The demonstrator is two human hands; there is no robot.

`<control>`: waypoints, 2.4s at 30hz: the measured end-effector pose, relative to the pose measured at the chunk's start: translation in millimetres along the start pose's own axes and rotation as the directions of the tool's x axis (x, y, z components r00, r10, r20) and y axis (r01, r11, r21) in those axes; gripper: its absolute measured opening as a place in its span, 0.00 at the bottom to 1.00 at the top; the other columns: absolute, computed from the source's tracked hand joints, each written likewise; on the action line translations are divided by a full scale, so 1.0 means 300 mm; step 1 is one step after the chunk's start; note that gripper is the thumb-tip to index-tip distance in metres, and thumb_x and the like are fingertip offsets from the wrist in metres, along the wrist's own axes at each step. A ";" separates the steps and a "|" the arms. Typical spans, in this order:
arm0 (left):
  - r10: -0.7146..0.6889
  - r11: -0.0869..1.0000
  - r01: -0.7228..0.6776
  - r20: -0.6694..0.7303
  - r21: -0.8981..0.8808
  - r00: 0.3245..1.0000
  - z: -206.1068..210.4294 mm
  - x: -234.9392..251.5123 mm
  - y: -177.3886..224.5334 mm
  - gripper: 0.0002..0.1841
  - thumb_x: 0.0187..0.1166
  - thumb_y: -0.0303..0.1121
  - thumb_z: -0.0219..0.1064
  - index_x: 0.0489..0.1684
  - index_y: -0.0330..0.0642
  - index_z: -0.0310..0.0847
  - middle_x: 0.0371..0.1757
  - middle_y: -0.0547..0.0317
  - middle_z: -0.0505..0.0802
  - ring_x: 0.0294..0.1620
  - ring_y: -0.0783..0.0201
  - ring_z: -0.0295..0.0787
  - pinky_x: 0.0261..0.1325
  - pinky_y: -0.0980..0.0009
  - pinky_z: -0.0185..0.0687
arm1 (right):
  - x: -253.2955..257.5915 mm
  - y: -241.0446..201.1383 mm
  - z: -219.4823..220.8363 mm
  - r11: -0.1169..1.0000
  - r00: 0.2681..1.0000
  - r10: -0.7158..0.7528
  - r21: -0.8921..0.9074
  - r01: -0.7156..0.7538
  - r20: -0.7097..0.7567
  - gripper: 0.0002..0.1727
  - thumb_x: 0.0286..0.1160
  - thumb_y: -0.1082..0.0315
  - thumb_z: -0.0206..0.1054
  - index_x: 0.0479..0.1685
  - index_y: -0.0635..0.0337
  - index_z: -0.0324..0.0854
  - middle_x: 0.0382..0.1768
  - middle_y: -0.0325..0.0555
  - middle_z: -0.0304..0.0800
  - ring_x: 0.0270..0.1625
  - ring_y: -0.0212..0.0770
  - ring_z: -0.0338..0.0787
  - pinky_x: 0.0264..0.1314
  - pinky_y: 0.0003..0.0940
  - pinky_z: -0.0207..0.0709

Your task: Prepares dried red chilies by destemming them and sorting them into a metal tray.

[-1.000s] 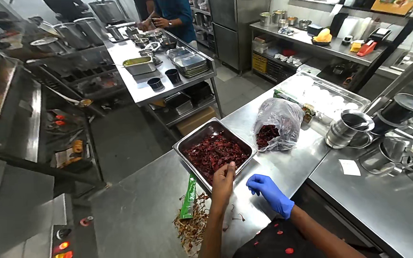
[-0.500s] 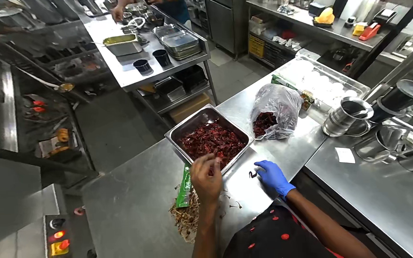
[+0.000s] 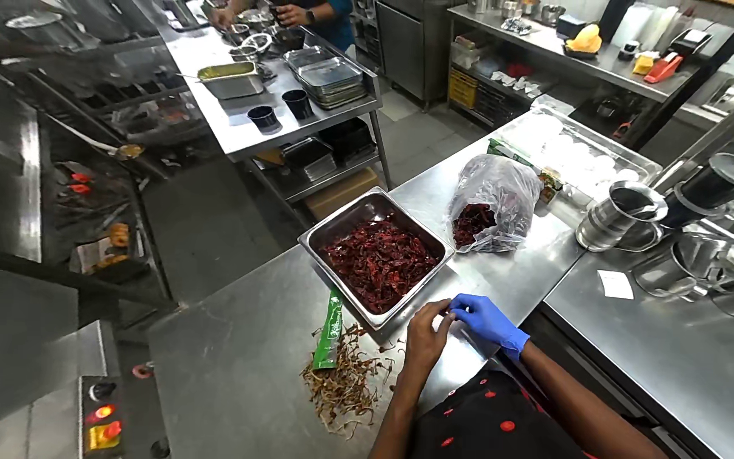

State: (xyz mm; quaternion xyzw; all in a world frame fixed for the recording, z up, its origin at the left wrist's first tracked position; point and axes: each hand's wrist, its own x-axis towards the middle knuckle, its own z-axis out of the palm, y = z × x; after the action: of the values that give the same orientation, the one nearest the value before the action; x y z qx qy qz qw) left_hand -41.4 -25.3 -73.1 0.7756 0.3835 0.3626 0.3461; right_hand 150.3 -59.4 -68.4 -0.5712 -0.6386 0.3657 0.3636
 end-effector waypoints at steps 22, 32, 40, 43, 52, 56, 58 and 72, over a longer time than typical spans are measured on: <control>-0.081 0.936 0.024 -0.147 -0.350 0.986 -0.032 0.018 0.126 0.04 0.81 0.30 0.68 0.42 0.46 0.90 0.41 0.62 0.93 0.44 0.62 0.91 0.53 0.61 0.90 | -0.010 -0.158 0.010 0.869 0.991 0.100 0.493 -0.044 -0.086 0.17 0.87 0.58 0.60 0.29 0.57 0.82 0.22 0.40 0.77 0.27 0.34 0.76 0.34 0.31 0.72; -0.296 0.822 0.223 -0.058 -0.524 0.953 -0.128 0.074 0.113 0.06 0.79 0.27 0.70 0.47 0.37 0.90 0.40 0.51 0.94 0.40 0.57 0.91 0.49 0.60 0.90 | -0.018 -0.114 0.033 0.800 0.989 0.120 0.583 -0.146 0.084 0.17 0.85 0.58 0.61 0.29 0.58 0.81 0.22 0.38 0.76 0.26 0.32 0.76 0.34 0.30 0.71; -0.039 0.902 0.176 -0.330 0.394 0.943 -0.291 0.201 -0.055 0.30 0.81 0.40 0.66 0.85 0.48 0.71 0.85 0.50 0.75 0.82 0.46 0.74 0.79 0.39 0.71 | 0.017 -0.114 0.156 0.931 0.948 0.139 0.290 -0.223 0.285 0.22 0.87 0.49 0.60 0.68 0.51 0.84 0.49 0.42 0.93 0.47 0.36 0.92 0.54 0.37 0.86; -0.002 0.928 0.128 -0.340 0.351 0.941 -0.274 0.133 -0.098 0.18 0.81 0.38 0.67 0.65 0.44 0.87 0.69 0.52 0.89 0.71 0.50 0.85 0.74 0.45 0.79 | 0.084 -0.088 0.037 0.978 0.984 0.177 0.120 -0.172 -0.031 0.19 0.86 0.49 0.61 0.62 0.46 0.89 0.50 0.38 0.94 0.49 0.35 0.92 0.57 0.41 0.86; -0.128 0.937 0.245 -0.405 0.251 0.905 -0.172 0.084 -0.131 0.18 0.83 0.45 0.65 0.26 0.43 0.87 0.26 0.60 0.88 0.29 0.62 0.85 0.39 0.55 0.83 | 0.437 0.136 -0.304 0.785 0.949 -0.022 -0.593 -0.179 -0.315 0.11 0.78 0.61 0.67 0.51 0.51 0.92 0.49 0.47 0.94 0.57 0.52 0.90 0.64 0.57 0.80; -0.113 0.925 0.243 -0.399 0.292 0.910 -0.160 0.071 -0.141 0.10 0.79 0.37 0.65 0.42 0.40 0.88 0.36 0.55 0.91 0.36 0.58 0.88 0.44 0.51 0.86 | 0.569 0.190 -0.265 0.630 0.992 0.015 -0.769 -0.105 -0.124 0.15 0.75 0.53 0.71 0.49 0.52 0.92 0.51 0.52 0.91 0.61 0.58 0.86 0.65 0.60 0.77; -0.162 0.923 0.270 -0.360 0.275 0.919 -0.166 0.063 -0.139 0.11 0.77 0.30 0.63 0.51 0.39 0.87 0.40 0.54 0.92 0.38 0.57 0.90 0.46 0.51 0.87 | 0.606 0.204 -0.240 0.622 0.992 0.053 -0.773 -0.123 -0.115 0.12 0.76 0.56 0.69 0.44 0.53 0.92 0.50 0.52 0.91 0.60 0.58 0.87 0.64 0.60 0.77; -0.196 0.914 0.122 -0.156 -0.387 0.968 -0.122 0.121 0.138 0.22 0.80 0.40 0.72 0.73 0.50 0.83 0.55 0.64 0.95 0.49 0.63 0.95 0.57 0.62 0.94 | 0.152 -0.186 -0.248 0.755 0.976 0.201 0.649 -0.097 -0.088 0.18 0.92 0.53 0.54 0.63 0.48 0.84 0.45 0.41 0.89 0.37 0.32 0.84 0.41 0.28 0.80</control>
State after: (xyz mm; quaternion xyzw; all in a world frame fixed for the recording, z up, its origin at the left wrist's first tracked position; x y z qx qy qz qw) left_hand -41.3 -4.4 -10.5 0.6227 0.4009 0.4727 0.4776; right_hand 186.2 -14.5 17.7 -0.4881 -0.3980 0.5446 0.5540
